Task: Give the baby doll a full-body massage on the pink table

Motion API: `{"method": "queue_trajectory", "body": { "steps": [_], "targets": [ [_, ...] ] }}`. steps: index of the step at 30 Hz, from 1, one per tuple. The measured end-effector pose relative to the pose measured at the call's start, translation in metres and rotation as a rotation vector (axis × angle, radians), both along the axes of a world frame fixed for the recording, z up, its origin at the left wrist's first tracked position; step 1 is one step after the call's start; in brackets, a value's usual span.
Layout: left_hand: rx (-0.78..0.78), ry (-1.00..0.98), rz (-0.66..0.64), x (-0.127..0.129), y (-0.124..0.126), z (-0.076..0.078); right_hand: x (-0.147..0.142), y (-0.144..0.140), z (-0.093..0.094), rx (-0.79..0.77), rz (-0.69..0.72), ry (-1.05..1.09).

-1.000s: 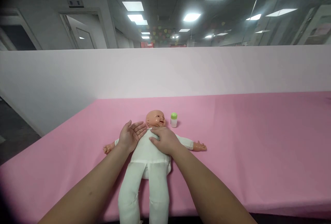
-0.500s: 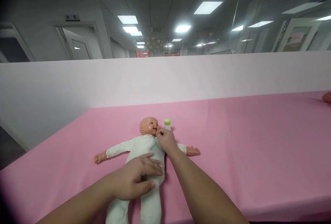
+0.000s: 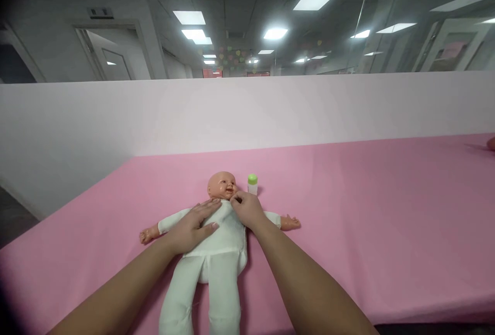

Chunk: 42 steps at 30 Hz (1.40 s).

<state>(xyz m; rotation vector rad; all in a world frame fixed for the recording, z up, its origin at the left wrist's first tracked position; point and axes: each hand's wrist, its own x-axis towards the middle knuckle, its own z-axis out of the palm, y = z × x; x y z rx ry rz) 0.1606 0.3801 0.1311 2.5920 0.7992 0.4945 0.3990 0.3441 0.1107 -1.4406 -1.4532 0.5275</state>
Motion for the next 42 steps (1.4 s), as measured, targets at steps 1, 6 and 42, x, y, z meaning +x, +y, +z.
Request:
{"method": "queue_trajectory", "body": {
  "steps": [1,6,42],
  "targets": [
    [-0.016,-0.034,0.013,-0.001,0.003,-0.001,-0.001,-0.003,0.004,-0.004,0.003,-0.029],
    [-0.17,-0.242,0.133,-0.007,0.018,-0.011,-0.018,-0.036,0.036,0.055,0.062,-0.283],
    [-0.271,-0.417,0.238,-0.003,0.017,-0.018,-0.023,-0.026,0.024,0.111,0.2,-0.399]
  ]
}}
